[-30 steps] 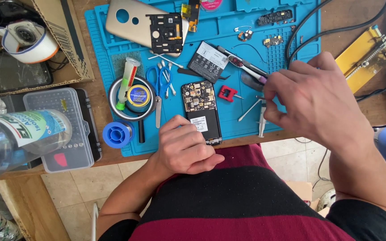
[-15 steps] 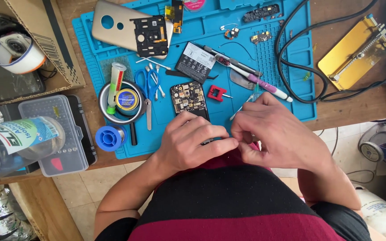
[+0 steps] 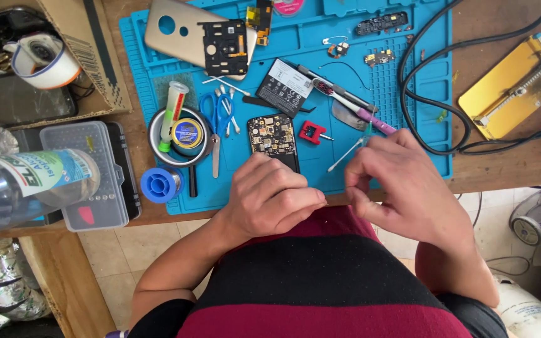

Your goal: Reassembling the internal components of a mobile phone using a screwdriver and tweezers on a repair mat.

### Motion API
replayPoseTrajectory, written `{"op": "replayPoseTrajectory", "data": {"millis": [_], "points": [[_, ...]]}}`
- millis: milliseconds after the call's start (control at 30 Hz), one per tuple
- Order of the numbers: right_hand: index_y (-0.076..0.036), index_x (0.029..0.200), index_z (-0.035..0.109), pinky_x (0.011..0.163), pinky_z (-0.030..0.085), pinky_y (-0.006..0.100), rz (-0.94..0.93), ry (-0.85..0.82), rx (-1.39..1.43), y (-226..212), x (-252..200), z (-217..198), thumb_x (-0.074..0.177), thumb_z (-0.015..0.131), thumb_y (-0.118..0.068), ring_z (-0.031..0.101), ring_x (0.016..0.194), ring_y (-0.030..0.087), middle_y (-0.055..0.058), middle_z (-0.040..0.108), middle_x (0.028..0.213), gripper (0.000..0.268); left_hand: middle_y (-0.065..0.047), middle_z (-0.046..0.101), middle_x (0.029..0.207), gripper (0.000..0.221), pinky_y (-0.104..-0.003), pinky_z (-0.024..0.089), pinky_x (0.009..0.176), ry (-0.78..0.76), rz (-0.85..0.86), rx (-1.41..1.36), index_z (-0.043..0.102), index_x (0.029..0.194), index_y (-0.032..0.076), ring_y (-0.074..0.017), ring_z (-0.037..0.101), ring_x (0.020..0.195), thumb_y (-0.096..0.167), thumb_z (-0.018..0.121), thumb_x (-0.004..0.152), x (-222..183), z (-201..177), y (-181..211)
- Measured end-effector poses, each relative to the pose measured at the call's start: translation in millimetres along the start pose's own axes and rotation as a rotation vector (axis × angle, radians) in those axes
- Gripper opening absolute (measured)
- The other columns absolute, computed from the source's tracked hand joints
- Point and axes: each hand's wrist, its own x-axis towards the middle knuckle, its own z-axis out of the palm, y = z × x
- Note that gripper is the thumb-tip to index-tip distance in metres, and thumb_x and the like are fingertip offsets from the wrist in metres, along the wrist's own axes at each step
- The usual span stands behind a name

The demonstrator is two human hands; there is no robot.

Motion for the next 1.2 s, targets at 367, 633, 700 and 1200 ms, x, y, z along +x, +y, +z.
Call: {"op": "replayPoseTrajectory", "data": {"millis": [367,633,700,1200], "points": [[-0.022,0.097,0.068,0.089,0.036,0.045,0.024,-0.05,-0.211,-12,20,9,0.109,0.076,-0.046,0.064,0.09,0.023,-0.008,0.072,0.089,0.027,-0.002,0.08,0.109,0.003,-0.04,0.045,0.074,0.093,0.003,-0.079,0.07,0.116,0.012,-0.0219,0.067,0.077,0.011,0.072,0.114,-25,-21,-2],[-0.023,0.099,0.07,0.088,0.036,0.045,0.027,-0.077,-0.27,-25,29,12,0.107,0.079,-0.048,0.064,0.091,0.024,-0.008,0.075,0.092,0.028,0.002,0.086,0.12,0.008,-0.038,0.044,0.078,0.117,-0.055,-0.16,0.079,0.121,0.019,-0.0172,0.076,0.084,0.026,0.078,0.119,-30,-26,-8],[-0.026,0.107,0.078,0.087,0.039,0.044,-0.016,-0.089,-0.219,-28,28,10,0.105,0.076,-0.054,0.066,0.087,0.021,-0.008,0.071,0.086,0.028,0.002,0.084,0.109,0.014,-0.038,0.043,0.077,0.139,-0.063,-0.148,0.076,0.114,0.018,-0.0177,0.071,0.079,0.029,0.086,0.114,-25,-26,-7],[-0.021,0.107,0.08,0.094,0.036,0.042,-0.186,0.141,0.072,-43,53,28,0.11,0.074,-0.039,0.061,0.083,0.021,-0.005,0.069,0.087,0.019,-0.001,0.08,0.095,0.023,-0.041,0.043,0.08,0.248,-0.298,-0.176,0.071,0.109,0.014,-0.0219,0.074,0.081,0.036,0.072,0.116,-23,-26,-5]]}}
